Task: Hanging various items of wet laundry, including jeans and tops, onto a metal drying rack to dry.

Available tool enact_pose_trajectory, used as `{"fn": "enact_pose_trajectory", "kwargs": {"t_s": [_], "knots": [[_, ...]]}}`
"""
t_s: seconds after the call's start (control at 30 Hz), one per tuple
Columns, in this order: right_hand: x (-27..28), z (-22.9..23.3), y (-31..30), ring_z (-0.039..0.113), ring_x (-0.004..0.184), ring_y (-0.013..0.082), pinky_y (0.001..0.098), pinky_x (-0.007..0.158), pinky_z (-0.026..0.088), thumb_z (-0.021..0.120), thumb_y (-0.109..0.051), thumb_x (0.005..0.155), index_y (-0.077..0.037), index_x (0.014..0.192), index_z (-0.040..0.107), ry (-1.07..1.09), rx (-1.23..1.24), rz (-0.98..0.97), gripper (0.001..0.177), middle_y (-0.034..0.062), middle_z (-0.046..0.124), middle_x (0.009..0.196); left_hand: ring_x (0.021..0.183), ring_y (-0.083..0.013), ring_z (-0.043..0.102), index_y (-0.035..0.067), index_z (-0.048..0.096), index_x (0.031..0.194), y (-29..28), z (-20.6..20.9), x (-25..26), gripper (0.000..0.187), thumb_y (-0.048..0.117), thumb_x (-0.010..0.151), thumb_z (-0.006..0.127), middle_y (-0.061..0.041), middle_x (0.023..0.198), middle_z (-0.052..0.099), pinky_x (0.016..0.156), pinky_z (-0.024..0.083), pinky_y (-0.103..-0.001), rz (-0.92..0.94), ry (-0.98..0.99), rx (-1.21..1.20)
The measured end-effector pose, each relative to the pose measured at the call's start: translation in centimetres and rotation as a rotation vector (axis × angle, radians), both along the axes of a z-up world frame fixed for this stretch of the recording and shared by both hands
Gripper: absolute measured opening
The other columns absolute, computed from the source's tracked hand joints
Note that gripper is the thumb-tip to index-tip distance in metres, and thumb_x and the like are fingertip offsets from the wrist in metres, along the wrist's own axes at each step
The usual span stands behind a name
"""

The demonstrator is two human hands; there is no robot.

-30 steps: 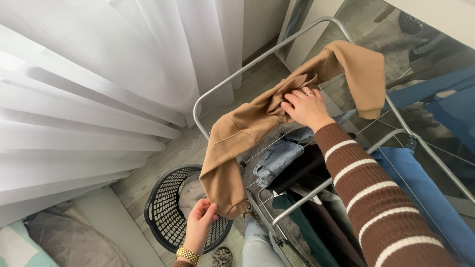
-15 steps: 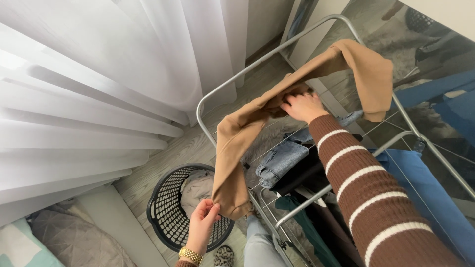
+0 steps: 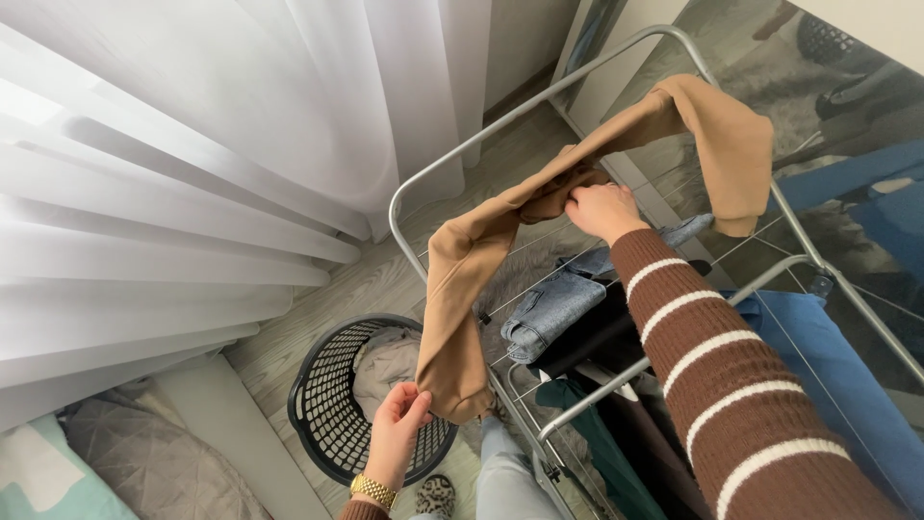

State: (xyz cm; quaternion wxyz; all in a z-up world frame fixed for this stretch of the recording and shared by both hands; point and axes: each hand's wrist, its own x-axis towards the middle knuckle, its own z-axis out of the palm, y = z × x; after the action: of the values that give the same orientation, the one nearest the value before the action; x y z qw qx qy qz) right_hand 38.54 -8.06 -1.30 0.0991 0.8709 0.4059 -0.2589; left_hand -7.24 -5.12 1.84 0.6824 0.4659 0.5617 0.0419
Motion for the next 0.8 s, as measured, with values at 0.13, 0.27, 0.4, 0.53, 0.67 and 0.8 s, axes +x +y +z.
{"fn": "enact_pose_trajectory", "kwargs": {"t_s": [0.13,0.27,0.4,0.53,0.67,0.8], "knots": [[0.4,-0.5,-0.8,0.069,0.096,0.0366,0.049,0.095,0.046,0.034,-0.031,0.102,-0.009,0.096,0.072,-0.059,0.072,0.001,0.044,0.0132,0.076,0.1,0.07,-0.011,0.055,0.008,0.07,0.089,0.1,0.3,-0.1,0.011,0.019,0.092,0.07,0.0,0.076,0.063,0.07,0.049,-0.026,-0.04,0.014,0.062],[-0.2,-0.2,-2.0,0.064,0.072,0.0344,0.0486,0.075,0.051,0.045,-0.024,0.104,-0.011,0.077,0.067,-0.167,0.323,0.051,0.037,0.0082,0.069,0.069,0.081,-0.0107,0.062,0.008,0.071,0.093,0.1,0.9,0.2,0.013,0.02,0.092,0.068,0.0,0.086,0.071,0.083,0.05,-0.027,-0.057,0.006,0.088],[-4.0,4.0,-2.3,0.069,0.093,0.0226,0.0444,0.095,0.054,0.049,-0.021,0.109,-0.011,0.101,0.076,-0.09,0.519,0.139,0.03,0.0048,0.076,0.09,0.076,-0.0102,0.055,0.009,0.063,0.092,-0.3,-0.3,-0.1,0.014,0.023,0.097,0.061,0.001,0.082,0.063,0.075,0.045,-0.027,-0.064,0.021,0.103],[-8.4,3.4,-3.6,0.071,0.089,0.0226,0.0421,0.088,0.057,0.059,-0.01,0.101,-0.007,0.101,0.076,-0.262,0.893,0.427,0.018,0.0076,0.076,0.092,0.065,-0.0088,0.046,0.009,0.062,0.09,-0.3,0.7,0.3,0.013,0.02,0.097,0.062,0.001,0.07,0.059,0.066,0.039,-0.025,-0.025,-0.005,0.062],[-14.6,5.7,-4.9,0.062,0.114,0.0291,0.0457,0.104,0.05,0.068,-0.01,0.093,-0.009,0.129,0.061,-0.188,1.021,0.59,0.037,0.0122,0.065,0.123,0.068,-0.0101,0.056,0.007,0.064,0.093,-0.5,2.2,0.7,0.012,0.019,0.096,0.063,-0.002,0.073,0.066,0.071,0.048,-0.026,0.003,-0.051,0.035],[-18.3,4.1,-6.7,0.033,0.153,0.0343,0.0568,0.123,0.033,0.072,-0.037,0.099,-0.034,0.16,0.032,-0.133,0.988,0.787,0.073,0.0146,0.027,0.167,0.069,-0.0117,0.061,0.004,0.064,0.093,-0.7,3.4,1.4,0.008,0.012,0.094,0.064,-0.006,0.075,0.068,0.072,0.052,-0.026,0.044,-0.189,-0.001]]}}
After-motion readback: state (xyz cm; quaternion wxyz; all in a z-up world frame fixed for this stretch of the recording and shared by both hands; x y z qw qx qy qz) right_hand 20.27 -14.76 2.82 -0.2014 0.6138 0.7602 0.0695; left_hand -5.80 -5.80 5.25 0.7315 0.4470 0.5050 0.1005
